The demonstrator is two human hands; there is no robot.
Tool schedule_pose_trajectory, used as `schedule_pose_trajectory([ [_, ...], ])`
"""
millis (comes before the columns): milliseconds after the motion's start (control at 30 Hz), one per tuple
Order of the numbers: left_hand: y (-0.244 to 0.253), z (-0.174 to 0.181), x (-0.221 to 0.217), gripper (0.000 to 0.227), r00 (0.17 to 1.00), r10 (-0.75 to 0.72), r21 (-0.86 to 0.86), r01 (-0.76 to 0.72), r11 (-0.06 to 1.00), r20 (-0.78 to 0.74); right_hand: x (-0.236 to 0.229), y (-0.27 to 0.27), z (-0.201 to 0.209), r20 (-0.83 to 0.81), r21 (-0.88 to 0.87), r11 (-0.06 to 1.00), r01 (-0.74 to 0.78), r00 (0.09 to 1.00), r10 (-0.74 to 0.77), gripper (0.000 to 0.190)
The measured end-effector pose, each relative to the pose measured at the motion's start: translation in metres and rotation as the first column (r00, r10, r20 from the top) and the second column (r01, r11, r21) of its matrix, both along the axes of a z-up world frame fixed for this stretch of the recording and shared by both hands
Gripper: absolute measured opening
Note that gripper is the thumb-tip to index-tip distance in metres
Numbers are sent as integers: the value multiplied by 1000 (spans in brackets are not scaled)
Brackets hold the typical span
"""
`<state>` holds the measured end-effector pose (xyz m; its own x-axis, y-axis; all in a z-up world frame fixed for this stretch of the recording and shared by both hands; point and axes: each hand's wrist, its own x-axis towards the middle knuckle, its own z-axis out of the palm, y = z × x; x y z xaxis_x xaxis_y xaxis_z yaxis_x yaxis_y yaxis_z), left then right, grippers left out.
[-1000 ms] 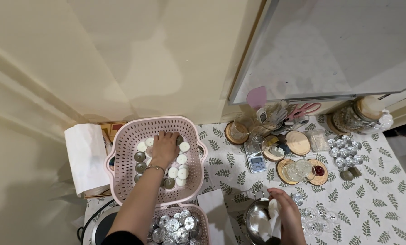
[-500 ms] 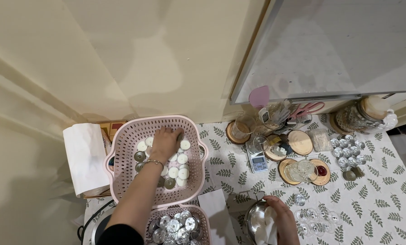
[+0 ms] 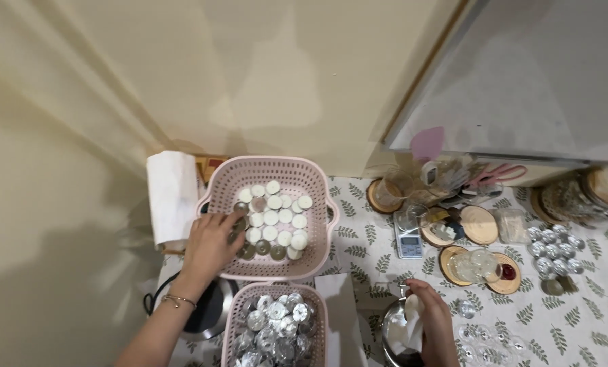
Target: The person wipes small foil tealight cups with a paper tissue and sorts white tealight candles into a pink basket, moving items between baskets on the table. At the end they handle a small electric hot plate on the table.
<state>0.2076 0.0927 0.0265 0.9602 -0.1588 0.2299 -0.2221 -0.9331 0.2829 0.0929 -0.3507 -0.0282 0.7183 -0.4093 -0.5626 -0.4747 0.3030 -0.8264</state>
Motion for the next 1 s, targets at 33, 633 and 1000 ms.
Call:
schedule_pose_trajectory([
  [33,4,0,-5,43,1000,7,3,-7,1000,3,3,6,4,3,3,1000,-7,1000,7,27],
  [633,-17,-34,-4,46,986,32,43,-26,999,-165,0,31,28,23,-49,981,-186,982,188,26],
  [1000,-26,-7,-22,47,970,145,47,-138,989,-197,-65,77,-93,-235,-425,567,-706,691,684,33],
])
